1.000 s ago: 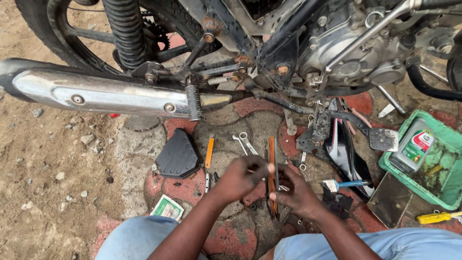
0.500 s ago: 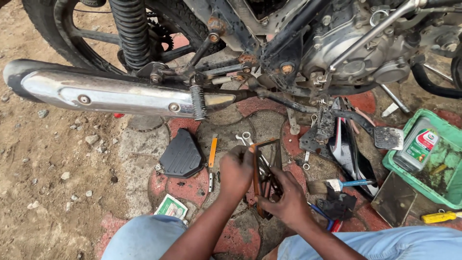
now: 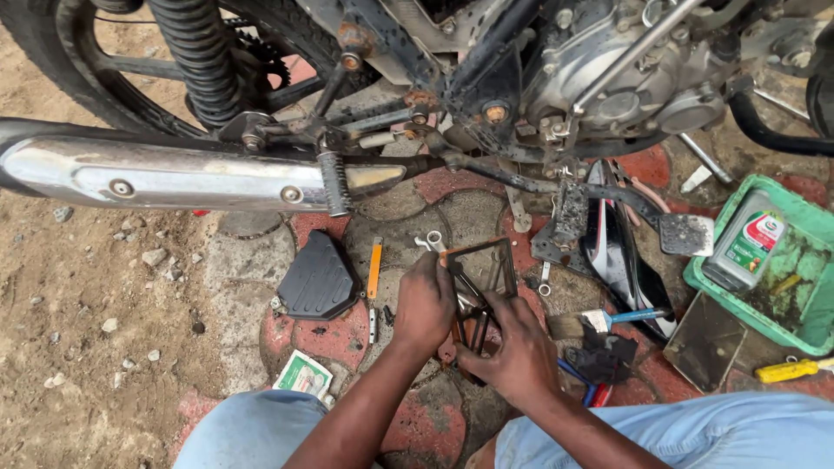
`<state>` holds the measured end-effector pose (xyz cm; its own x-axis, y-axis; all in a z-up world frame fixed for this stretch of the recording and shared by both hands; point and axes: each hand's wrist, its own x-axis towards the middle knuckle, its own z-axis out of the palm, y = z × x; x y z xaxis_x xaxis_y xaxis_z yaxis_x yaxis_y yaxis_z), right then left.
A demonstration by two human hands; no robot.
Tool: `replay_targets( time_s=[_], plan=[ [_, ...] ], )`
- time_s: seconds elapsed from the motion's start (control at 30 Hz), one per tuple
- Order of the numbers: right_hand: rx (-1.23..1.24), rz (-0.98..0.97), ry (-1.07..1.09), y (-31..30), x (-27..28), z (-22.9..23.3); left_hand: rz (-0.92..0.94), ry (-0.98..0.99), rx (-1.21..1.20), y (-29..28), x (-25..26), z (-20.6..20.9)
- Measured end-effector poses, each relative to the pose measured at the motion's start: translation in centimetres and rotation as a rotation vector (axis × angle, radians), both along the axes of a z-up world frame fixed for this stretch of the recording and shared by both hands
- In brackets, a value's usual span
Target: The person sits on the ground beside a motorcycle and cleans a black plastic side cover, first scrubbing it with a brush and then wiping it with a cloth. They then wipe down a metal rack frame with the cloth, turning the parts to clean different sides.
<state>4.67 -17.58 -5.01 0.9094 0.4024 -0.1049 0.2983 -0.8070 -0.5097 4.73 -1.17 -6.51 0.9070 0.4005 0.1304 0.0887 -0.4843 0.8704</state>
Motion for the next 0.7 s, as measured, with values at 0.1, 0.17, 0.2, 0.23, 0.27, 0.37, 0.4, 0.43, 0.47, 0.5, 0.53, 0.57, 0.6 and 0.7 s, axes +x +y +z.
replay_targets(
  time_s=[0.1, 0.17, 0.2, 0.23, 0.27, 0.37, 0.4, 0.43, 0.47, 0.5, 0.53, 0.57, 0.6, 0.7],
  plan=[
    [-0.006, 0.013, -0.040, -0.3, 0.0, -1.5, 0.051, 0.021, -0.081, -0.6, 0.3, -0.2],
    [-0.010, 0.020, -0.047, 0.0, 0.0, -1.5, 0.094, 0.078, -0.169, -0.5, 0.7, -0.7],
    [-0.032, -0.001, 0.040, 0.3, 0.0, -0.8, 0.121, 0.175, -0.281, -0.3, 0.9, -1.3],
    [-0.054, -0.021, 0.127, 0.6, 0.0, -0.1, 0.148, 0.272, -0.392, -0.2, 1.0, -2.0],
    [-0.052, -0.022, 0.124, 0.3, 0.4, -1.0, 0.147, 0.268, -0.391, 0.2, 1.1, -2.0],
    [0.091, -0.041, 0.237, -0.5, 1.7, -3.1, 0.012, 0.201, -0.162, 1.5, 1.3, -2.0],
    [0.127, 0.010, 0.142, -1.0, 1.9, -3.4, -0.011, 0.192, -0.174, 1.8, 1.1, -2.1],
    [0.162, 0.062, 0.047, -1.5, 2.1, -3.7, -0.034, 0.184, -0.185, 2.1, 0.8, -2.1],
    [0.164, 0.066, 0.043, -1.9, 2.4, -4.0, -0.030, 0.179, -0.184, 2.9, 0.9, -1.3],
    [0.124, 0.157, -0.076, -2.4, 2.7, -4.3, 0.015, 0.206, -0.524, 3.7, 1.0, -0.4],
    [0.085, 0.248, -0.195, -2.8, 3.1, -4.6, 0.060, 0.228, -0.863, 4.5, 1.2, 0.4],
    [0.087, 0.251, -0.199, -2.7, 3.2, -4.4, 0.061, 0.222, -0.861, 5.2, 1.3, 1.3],
    [0.072, 0.345, -0.280, -2.6, 3.1, -4.2, 0.000, 0.260, -0.897, 5.9, 1.1, 2.1],
    [0.045, 0.481, -0.366, -2.2, 2.6, -4.1, -0.113, 0.365, -0.889, 6.3, 0.9, 2.7]
  ],
)
